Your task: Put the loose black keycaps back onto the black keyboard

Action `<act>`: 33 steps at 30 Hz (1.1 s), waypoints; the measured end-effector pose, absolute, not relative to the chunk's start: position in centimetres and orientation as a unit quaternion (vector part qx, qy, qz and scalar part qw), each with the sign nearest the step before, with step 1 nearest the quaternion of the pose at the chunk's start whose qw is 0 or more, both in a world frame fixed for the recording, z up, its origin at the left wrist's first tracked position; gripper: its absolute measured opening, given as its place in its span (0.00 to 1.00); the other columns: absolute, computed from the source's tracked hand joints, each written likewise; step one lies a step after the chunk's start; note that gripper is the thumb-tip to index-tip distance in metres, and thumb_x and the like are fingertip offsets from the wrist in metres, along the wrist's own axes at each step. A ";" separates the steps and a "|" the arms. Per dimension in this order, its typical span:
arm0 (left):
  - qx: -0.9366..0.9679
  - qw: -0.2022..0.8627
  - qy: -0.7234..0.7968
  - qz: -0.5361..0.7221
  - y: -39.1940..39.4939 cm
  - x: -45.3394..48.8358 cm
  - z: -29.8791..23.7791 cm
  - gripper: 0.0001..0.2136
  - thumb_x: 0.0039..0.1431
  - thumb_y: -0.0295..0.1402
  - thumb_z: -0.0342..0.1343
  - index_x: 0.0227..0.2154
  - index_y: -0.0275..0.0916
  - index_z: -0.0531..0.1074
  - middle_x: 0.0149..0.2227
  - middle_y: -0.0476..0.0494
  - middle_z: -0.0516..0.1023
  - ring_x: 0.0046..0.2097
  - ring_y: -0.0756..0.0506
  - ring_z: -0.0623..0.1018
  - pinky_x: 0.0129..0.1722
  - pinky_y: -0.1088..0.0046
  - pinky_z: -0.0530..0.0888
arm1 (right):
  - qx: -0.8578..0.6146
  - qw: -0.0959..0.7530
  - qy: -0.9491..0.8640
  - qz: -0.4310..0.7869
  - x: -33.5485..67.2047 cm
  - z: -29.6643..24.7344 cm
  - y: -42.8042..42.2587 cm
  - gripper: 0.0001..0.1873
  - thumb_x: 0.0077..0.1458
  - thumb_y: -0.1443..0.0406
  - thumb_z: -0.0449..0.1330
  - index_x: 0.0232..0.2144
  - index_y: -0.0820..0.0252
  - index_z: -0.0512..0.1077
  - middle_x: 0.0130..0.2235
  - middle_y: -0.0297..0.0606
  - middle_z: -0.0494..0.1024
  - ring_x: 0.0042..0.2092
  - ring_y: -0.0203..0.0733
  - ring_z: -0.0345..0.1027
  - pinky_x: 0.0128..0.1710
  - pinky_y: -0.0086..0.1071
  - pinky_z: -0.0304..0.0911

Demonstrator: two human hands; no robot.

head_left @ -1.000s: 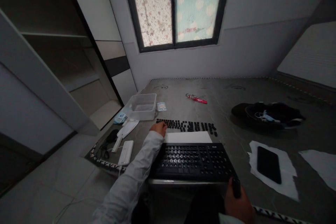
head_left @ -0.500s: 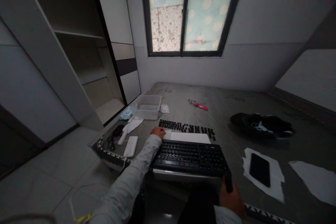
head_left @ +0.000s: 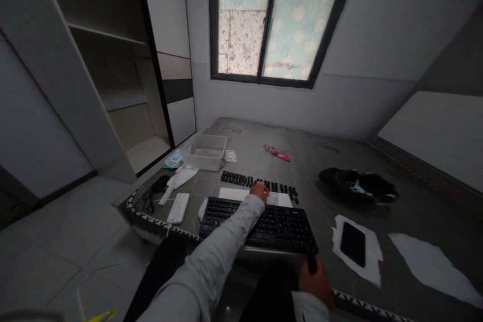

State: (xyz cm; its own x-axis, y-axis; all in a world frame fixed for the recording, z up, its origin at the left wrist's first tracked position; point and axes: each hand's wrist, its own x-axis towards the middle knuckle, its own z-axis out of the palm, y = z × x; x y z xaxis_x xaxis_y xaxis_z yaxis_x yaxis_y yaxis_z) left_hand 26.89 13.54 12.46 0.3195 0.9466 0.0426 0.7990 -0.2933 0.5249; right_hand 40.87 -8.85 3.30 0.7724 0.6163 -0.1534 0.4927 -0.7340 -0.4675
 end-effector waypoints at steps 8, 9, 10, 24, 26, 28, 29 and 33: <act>0.811 0.186 0.515 0.208 10.1 24.4 14.2 0.14 0.64 0.36 0.44 0.47 0.45 0.72 0.47 0.43 0.76 0.51 0.43 0.73 0.49 0.67 0.68 | -0.923 0.180 -0.295 0.168 41.1 3.7 -8.8 0.27 0.60 0.50 0.40 0.51 0.54 0.66 0.40 0.48 0.78 0.40 0.57 0.73 0.33 0.43 0.64; 0.810 0.193 0.512 0.213 9.2 23.1 14.1 0.16 0.65 0.35 0.41 0.49 0.46 0.70 0.44 0.46 0.78 0.46 0.46 0.76 0.46 0.71 0.69 | -0.924 0.180 -0.294 0.165 41.0 3.7 -8.8 0.27 0.60 0.49 0.39 0.50 0.54 0.67 0.40 0.47 0.78 0.39 0.57 0.73 0.32 0.42 0.64; 0.807 0.207 0.510 0.213 8.4 21.7 13.9 0.16 0.66 0.35 0.39 0.50 0.46 0.69 0.40 0.49 0.79 0.39 0.49 0.78 0.41 0.74 0.70 | -0.925 0.181 -0.292 0.160 40.9 3.8 -8.8 0.27 0.60 0.49 0.39 0.49 0.54 0.67 0.39 0.47 0.78 0.38 0.57 0.73 0.32 0.41 0.63; 0.663 0.078 0.741 0.074 -4.9 0.5 7.9 0.17 0.62 0.45 0.42 0.35 0.47 0.75 0.30 0.47 0.79 0.34 0.45 0.77 0.33 0.72 0.67 | -0.934 0.170 -0.275 0.152 40.6 3.3 -8.6 0.26 0.59 0.49 0.43 0.52 0.51 0.65 0.38 0.46 0.77 0.38 0.56 0.72 0.35 0.43 0.62; 0.680 0.077 0.727 0.052 -5.8 -1.6 5.8 0.14 0.61 0.41 0.45 0.39 0.46 0.75 0.36 0.45 0.78 0.40 0.44 0.76 0.41 0.71 0.69 | -0.934 0.173 -0.273 0.148 40.3 3.6 -8.6 0.26 0.59 0.49 0.42 0.53 0.51 0.64 0.39 0.46 0.77 0.39 0.56 0.72 0.37 0.44 0.62; 0.655 0.040 0.753 0.047 -6.2 -3.0 3.6 0.15 0.57 0.40 0.51 0.46 0.48 0.73 0.48 0.43 0.74 0.50 0.41 0.72 0.49 0.67 0.68 | -0.935 0.182 -0.271 0.141 39.9 4.0 -8.7 0.26 0.59 0.49 0.42 0.53 0.51 0.64 0.39 0.46 0.77 0.39 0.55 0.72 0.37 0.43 0.62; 0.643 0.034 0.764 0.046 -6.2 -3.4 2.6 0.19 0.56 0.41 0.52 0.50 0.49 0.70 0.53 0.43 0.70 0.54 0.40 0.69 0.53 0.65 0.66 | -0.935 0.186 -0.271 0.136 39.7 4.2 -8.7 0.27 0.59 0.48 0.41 0.53 0.52 0.65 0.38 0.46 0.77 0.39 0.55 0.72 0.37 0.43 0.62; 0.620 0.056 0.782 0.010 -4.9 -3.5 0.4 0.36 0.47 0.46 0.59 0.60 0.48 0.58 0.63 0.38 0.55 0.62 0.35 0.60 0.59 0.59 0.59 | -0.933 0.186 -0.277 0.134 39.1 5.0 -8.9 0.27 0.59 0.48 0.41 0.53 0.53 0.65 0.37 0.46 0.77 0.39 0.54 0.72 0.36 0.41 0.62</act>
State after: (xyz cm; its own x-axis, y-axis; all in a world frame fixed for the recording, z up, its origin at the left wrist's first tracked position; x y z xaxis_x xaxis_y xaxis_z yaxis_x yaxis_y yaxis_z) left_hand -3.46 -4.93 0.45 -0.2240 0.9717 -0.0753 0.9695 0.2301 0.0841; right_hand 39.10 -8.87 4.98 0.8101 0.5674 -0.1475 0.4674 -0.7770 -0.4217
